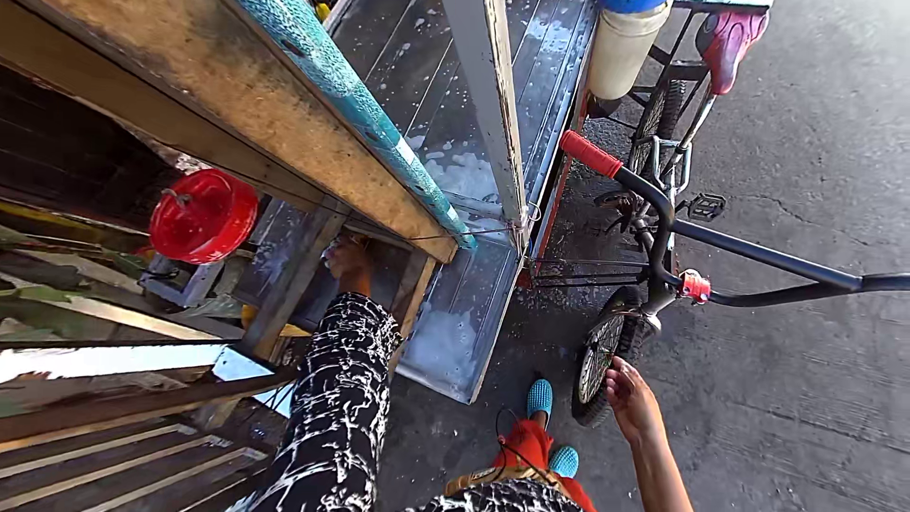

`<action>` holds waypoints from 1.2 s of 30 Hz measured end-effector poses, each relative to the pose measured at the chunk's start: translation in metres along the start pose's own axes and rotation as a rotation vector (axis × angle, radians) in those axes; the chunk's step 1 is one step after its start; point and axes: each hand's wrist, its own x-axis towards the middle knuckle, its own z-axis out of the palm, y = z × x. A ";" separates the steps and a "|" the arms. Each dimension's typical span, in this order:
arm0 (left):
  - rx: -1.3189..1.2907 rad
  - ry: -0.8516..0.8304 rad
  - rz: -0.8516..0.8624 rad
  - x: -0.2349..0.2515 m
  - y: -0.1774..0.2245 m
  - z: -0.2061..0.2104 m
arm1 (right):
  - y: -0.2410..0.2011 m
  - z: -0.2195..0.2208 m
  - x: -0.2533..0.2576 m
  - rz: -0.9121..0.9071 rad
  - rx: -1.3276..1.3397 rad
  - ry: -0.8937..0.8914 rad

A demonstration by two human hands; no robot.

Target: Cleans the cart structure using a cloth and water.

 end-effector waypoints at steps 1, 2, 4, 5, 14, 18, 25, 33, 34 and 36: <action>-0.085 -0.282 -0.165 -0.001 0.009 -0.029 | -0.001 0.002 -0.002 0.003 -0.013 -0.006; -0.188 -0.364 -0.263 -0.001 0.007 -0.034 | -0.002 0.005 -0.005 0.001 -0.018 -0.016; -0.305 -0.251 -0.320 0.001 -0.021 0.008 | -0.004 0.009 -0.011 -0.002 -0.022 -0.041; -0.313 0.027 -0.335 0.005 -0.040 0.060 | -0.005 0.011 -0.014 -0.006 -0.017 -0.057; -0.194 -0.314 -0.306 -0.015 -0.037 0.045 | -0.013 -0.011 -0.025 -0.045 0.069 -0.068; -0.284 -0.172 -0.072 0.017 -0.004 0.064 | -0.021 -0.017 -0.026 -0.062 0.092 -0.046; -0.535 -0.559 -0.183 -0.047 0.013 -0.036 | -0.020 -0.017 -0.031 -0.047 0.021 -0.117; -0.811 -0.454 -0.060 -0.010 -0.008 0.041 | -0.013 -0.023 -0.038 -0.007 -0.072 -0.165; -0.810 -0.474 -0.055 -0.011 -0.009 0.039 | -0.011 -0.021 -0.039 -0.005 -0.086 -0.177; -0.818 -0.486 -0.051 -0.013 -0.009 0.033 | -0.006 -0.018 -0.041 -0.014 -0.103 -0.218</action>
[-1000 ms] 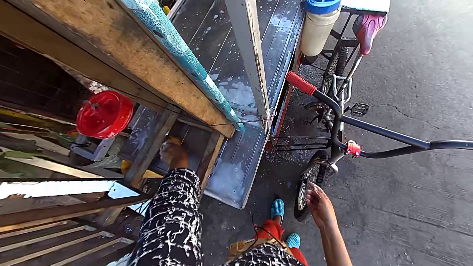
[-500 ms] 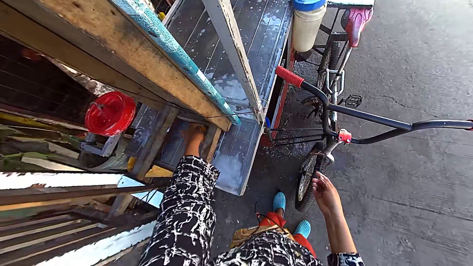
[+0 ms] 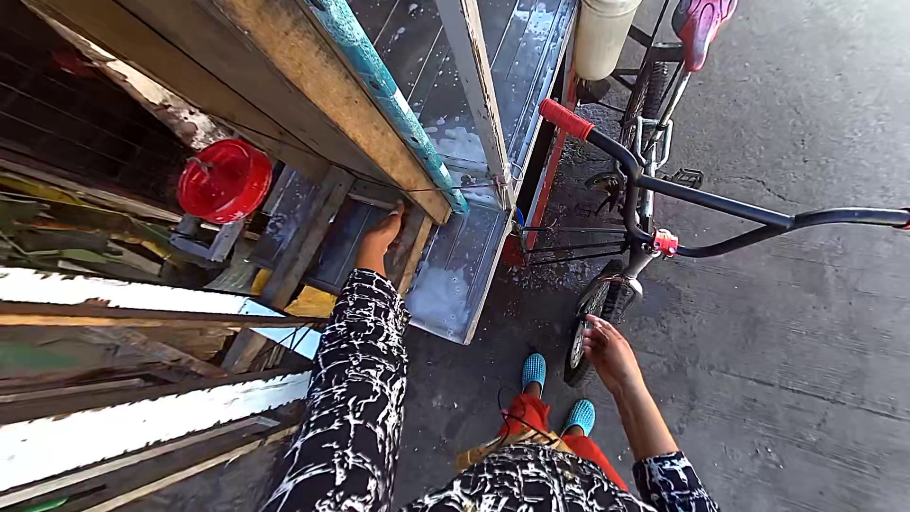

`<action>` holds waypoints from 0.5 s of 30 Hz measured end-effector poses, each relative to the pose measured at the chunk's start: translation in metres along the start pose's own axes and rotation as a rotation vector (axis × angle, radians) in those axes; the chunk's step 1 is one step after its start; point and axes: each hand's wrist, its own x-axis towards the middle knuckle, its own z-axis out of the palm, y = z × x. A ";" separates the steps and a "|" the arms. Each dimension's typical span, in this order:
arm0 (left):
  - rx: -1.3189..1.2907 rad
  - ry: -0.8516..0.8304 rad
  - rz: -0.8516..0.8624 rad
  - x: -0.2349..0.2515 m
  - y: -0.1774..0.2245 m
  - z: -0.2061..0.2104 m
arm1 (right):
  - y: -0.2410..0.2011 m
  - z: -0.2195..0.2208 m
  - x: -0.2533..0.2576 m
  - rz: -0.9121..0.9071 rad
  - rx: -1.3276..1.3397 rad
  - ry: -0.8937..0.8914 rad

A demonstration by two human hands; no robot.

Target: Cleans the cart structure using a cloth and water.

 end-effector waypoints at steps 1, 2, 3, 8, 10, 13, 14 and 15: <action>-0.003 0.005 -0.001 -0.004 0.002 0.000 | 0.003 0.003 -0.002 0.001 -0.009 -0.017; 0.003 0.014 -0.001 -0.005 0.002 0.001 | 0.005 0.005 -0.003 0.007 -0.016 -0.028; 0.016 0.023 -0.001 -0.005 0.002 0.003 | 0.007 0.008 -0.005 0.016 -0.021 -0.034; -0.034 -0.002 0.045 -0.012 -0.001 0.017 | 0.018 0.017 -0.014 0.044 -0.040 -0.038; 0.020 0.007 0.117 -0.011 -0.003 0.021 | 0.019 0.020 -0.017 0.042 -0.045 -0.042; 0.296 0.174 0.083 -0.006 0.003 0.030 | 0.013 0.021 -0.020 0.024 -0.030 -0.036; 0.338 0.249 0.044 -0.014 0.008 0.031 | 0.011 0.019 -0.020 0.011 -0.018 -0.033; 0.336 0.340 0.038 -0.026 0.012 0.033 | 0.009 0.016 -0.020 -0.003 -0.005 -0.030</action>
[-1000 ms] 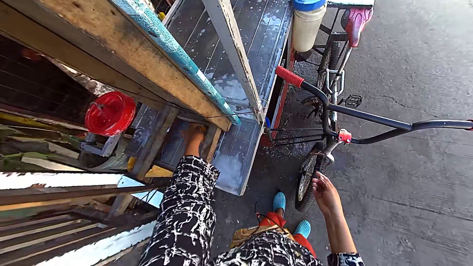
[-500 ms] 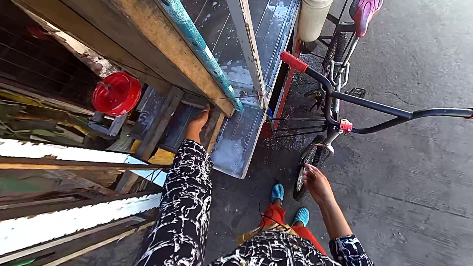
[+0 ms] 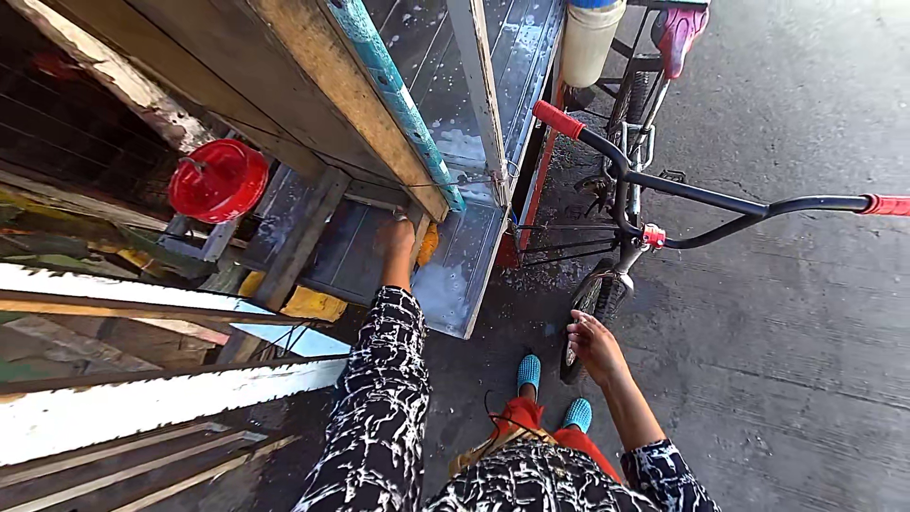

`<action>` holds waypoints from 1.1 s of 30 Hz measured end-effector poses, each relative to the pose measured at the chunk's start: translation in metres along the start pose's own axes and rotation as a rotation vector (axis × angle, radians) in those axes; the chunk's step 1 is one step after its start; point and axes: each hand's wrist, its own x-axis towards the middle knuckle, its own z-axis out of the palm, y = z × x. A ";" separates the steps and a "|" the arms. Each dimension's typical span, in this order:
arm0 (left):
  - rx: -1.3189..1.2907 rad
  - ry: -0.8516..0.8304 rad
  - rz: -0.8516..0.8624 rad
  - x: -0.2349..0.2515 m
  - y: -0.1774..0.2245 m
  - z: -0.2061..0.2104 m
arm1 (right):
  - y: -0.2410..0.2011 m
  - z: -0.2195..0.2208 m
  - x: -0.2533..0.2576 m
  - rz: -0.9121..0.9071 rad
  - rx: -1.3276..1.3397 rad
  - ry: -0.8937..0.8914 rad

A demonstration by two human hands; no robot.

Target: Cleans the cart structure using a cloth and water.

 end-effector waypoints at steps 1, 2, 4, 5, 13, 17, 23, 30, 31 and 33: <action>-0.035 0.102 0.023 -0.011 0.000 0.000 | -0.001 -0.004 0.001 -0.014 0.013 0.004; -0.094 0.186 0.099 -0.023 -0.002 0.002 | -0.001 -0.008 0.001 -0.027 0.021 0.011; -0.209 0.224 0.282 -0.054 -0.008 0.012 | -0.001 -0.017 0.001 -0.041 0.035 0.033; -0.248 0.204 0.325 -0.071 -0.010 0.022 | 0.000 -0.022 0.001 -0.043 0.041 0.045; -1.394 0.197 -0.325 -0.106 -0.013 0.101 | 0.001 -0.041 -0.011 -0.041 0.094 0.059; -1.506 0.313 -0.390 -0.074 0.003 0.108 | -0.005 -0.048 -0.016 -0.047 0.085 0.071; -1.521 0.342 -0.474 -0.065 0.009 0.097 | -0.006 -0.066 -0.024 -0.059 0.085 0.084; -1.490 0.273 -0.456 -0.095 0.009 0.094 | -0.007 -0.084 -0.036 -0.051 0.041 0.056; -1.475 0.264 -0.448 -0.101 0.008 0.092 | -0.007 -0.087 -0.038 -0.050 0.038 0.050; -1.433 0.243 -0.418 -0.116 0.004 0.093 | -0.007 -0.094 -0.039 -0.047 0.027 0.025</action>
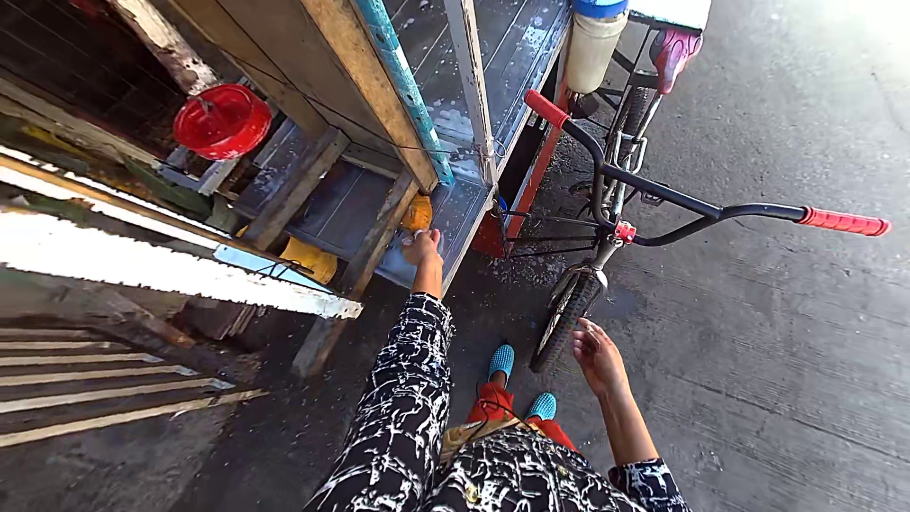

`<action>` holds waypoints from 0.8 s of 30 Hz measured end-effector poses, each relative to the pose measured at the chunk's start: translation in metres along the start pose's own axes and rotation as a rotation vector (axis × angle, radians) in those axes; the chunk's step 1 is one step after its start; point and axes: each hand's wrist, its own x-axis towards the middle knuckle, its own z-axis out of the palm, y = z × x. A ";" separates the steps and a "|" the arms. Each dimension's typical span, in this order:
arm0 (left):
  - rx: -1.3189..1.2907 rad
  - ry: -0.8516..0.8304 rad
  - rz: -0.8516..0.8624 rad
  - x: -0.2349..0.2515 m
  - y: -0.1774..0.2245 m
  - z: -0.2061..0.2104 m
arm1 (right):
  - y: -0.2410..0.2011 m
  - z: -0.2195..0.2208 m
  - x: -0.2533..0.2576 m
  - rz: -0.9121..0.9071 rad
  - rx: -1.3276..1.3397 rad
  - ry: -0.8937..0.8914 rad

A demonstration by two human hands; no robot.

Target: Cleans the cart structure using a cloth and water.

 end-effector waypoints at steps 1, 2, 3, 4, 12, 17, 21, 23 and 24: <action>0.026 -0.027 0.005 -0.008 -0.004 -0.005 | 0.000 -0.003 0.000 0.003 -0.008 -0.014; 0.063 -0.056 0.004 -0.015 -0.010 -0.010 | 0.000 -0.007 -0.001 0.009 -0.015 -0.024; 0.108 -0.085 0.002 -0.020 -0.017 -0.017 | 0.000 -0.010 -0.002 0.015 -0.022 -0.029; 0.158 -0.115 0.003 -0.024 -0.022 -0.022 | -0.002 -0.014 -0.003 0.016 -0.029 -0.029; 0.926 -0.136 0.463 -0.033 0.016 -0.023 | -0.009 -0.035 0.006 -0.014 0.004 0.061; 1.065 -0.090 0.434 -0.001 -0.002 0.053 | -0.009 -0.034 0.009 -0.004 0.001 0.105; 1.125 -0.284 0.593 0.000 -0.010 0.090 | -0.005 -0.028 0.013 -0.001 0.002 0.143; 1.122 -0.444 0.679 0.006 -0.009 0.098 | 0.000 -0.021 0.016 0.014 -0.016 0.144; 1.124 -0.519 0.723 0.013 -0.008 0.095 | 0.002 -0.017 0.017 0.022 -0.026 0.142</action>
